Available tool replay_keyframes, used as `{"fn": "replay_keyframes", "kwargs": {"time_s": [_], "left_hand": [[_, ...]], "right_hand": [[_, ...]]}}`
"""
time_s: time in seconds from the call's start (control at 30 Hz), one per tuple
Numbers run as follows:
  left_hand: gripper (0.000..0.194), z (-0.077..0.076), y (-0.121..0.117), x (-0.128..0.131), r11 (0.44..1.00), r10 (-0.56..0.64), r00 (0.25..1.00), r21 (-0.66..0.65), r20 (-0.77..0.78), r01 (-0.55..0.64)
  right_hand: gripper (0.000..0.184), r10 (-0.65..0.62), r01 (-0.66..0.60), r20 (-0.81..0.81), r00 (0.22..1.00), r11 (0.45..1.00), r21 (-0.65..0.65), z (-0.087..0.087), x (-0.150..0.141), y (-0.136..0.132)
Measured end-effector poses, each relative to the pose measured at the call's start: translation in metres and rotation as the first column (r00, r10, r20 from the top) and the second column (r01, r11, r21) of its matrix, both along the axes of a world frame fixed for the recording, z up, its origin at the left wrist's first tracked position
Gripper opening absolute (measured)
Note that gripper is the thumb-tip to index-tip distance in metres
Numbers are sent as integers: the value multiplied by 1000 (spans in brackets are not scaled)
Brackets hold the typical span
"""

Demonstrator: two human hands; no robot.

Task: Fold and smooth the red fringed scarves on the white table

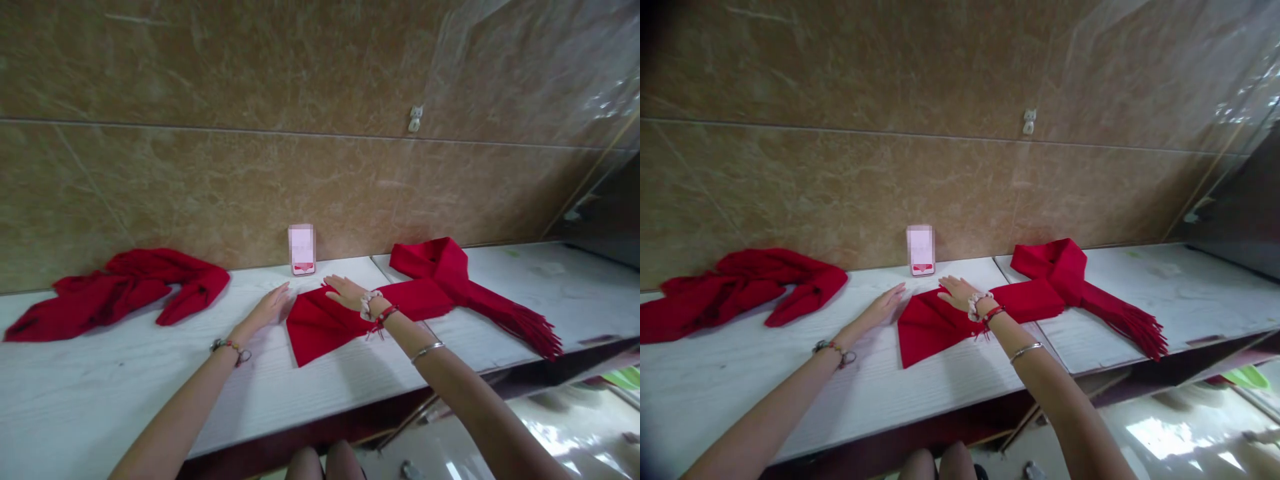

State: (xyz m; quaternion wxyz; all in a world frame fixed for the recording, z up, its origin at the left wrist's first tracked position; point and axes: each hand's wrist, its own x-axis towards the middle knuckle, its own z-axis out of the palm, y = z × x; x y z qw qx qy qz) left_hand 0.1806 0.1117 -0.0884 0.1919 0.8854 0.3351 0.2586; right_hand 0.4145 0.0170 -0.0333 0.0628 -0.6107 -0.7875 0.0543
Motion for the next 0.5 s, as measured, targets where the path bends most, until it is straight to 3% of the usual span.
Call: {"fn": "replay_keyframes", "kwargs": {"time_s": [0.17, 0.37, 0.5], "left_hand": [[38, -6, -4, 0, 992, -53, 995, 113, -85, 62], [32, -5, -3, 0, 973, -85, 988, 202, -126, 109], [31, -4, -4, 1, 971, -80, 985, 213, -154, 112]], "right_hand": [[54, 49, -49, -177, 983, 999, 1, -27, -22, 4], [57, 190, -169, -275, 942, 981, 96, -24, -19, -9], [41, 216, -178, -299, 929, 972, 151, -24, -17, -16]]}}
